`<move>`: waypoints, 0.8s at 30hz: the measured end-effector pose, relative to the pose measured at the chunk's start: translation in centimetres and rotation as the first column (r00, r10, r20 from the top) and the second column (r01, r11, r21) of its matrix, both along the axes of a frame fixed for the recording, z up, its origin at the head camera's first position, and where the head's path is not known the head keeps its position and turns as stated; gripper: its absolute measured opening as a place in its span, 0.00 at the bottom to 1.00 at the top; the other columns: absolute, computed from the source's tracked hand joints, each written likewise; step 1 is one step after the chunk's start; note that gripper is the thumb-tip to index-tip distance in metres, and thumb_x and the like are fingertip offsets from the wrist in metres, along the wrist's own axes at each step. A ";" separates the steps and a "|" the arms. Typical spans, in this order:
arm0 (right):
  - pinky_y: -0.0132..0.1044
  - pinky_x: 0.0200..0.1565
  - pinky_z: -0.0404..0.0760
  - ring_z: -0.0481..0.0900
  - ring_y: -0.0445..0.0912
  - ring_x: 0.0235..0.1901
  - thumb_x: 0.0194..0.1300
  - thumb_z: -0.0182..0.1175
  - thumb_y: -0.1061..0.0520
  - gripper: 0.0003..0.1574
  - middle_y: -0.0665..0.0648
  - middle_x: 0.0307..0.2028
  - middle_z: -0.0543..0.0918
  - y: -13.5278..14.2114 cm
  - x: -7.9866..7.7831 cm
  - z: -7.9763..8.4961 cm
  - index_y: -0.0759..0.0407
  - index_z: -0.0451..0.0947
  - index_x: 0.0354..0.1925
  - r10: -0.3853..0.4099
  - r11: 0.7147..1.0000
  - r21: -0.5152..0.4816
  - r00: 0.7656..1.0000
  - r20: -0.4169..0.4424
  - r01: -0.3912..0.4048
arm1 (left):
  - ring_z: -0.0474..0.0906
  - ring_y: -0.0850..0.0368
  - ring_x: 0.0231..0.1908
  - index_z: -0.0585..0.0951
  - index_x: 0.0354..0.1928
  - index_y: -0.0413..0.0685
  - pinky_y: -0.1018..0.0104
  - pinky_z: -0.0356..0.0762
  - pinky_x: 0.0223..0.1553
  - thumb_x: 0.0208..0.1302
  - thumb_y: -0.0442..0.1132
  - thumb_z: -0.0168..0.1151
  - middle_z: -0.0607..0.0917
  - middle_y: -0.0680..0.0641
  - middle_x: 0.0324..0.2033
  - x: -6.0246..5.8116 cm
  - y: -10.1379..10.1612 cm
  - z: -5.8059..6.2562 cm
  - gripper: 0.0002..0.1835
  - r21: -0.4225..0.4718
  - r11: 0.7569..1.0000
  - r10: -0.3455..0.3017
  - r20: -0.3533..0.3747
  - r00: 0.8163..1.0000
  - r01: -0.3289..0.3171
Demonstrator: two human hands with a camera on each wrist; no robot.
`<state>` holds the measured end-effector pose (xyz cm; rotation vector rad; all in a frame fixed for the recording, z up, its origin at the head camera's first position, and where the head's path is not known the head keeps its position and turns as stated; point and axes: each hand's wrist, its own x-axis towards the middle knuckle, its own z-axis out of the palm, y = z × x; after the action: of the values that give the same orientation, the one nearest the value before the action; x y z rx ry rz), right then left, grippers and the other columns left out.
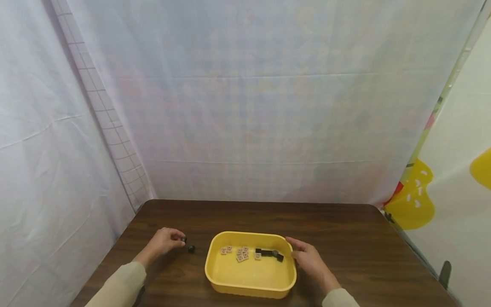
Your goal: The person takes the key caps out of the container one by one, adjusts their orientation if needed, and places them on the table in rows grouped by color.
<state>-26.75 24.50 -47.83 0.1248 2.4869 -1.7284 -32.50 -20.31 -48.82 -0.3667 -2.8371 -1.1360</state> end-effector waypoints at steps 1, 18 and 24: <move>0.45 0.38 0.82 0.81 0.51 0.38 0.65 0.53 0.67 0.32 0.73 0.59 0.75 0.0 0.0 0.0 0.69 0.68 0.67 -0.001 1.000 0.004 1.000 -0.001 0.001 | 0.79 0.57 0.31 0.86 0.38 0.39 0.60 0.78 0.35 0.53 0.31 0.73 0.85 0.51 0.29 0.1 -0.1 -0.1 0.10 0.001 1.000 -0.013 -0.001 1.000 0.013; 0.46 0.39 0.83 0.82 0.52 0.41 0.67 0.52 0.66 0.31 0.73 0.61 0.74 0.0 0.1 0.0 0.68 0.67 0.68 0.007 1.000 -0.007 1.000 0.010 -0.007 | 0.73 0.58 0.27 0.85 0.35 0.39 0.65 0.72 0.30 0.52 0.28 0.72 0.81 0.52 0.25 0.7 0.2 -1.6 0.08 0.022 0.997 -0.072 0.062 0.996 0.070; 0.46 0.38 0.82 0.82 0.51 0.38 0.67 0.52 0.66 0.31 0.73 0.60 0.75 0.0 0.0 -0.1 0.69 0.67 0.68 0.000 1.000 -0.010 1.000 0.010 0.000 | 0.73 0.59 0.26 0.86 0.35 0.39 0.67 0.72 0.28 0.51 0.28 0.73 0.81 0.52 0.24 0.6 0.3 -1.8 0.08 0.028 0.998 -0.063 0.068 0.996 0.061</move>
<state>-26.70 24.49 -47.89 0.1327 2.4709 -1.7358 -31.86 -20.03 -50.60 -0.4247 -2.8857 -1.2180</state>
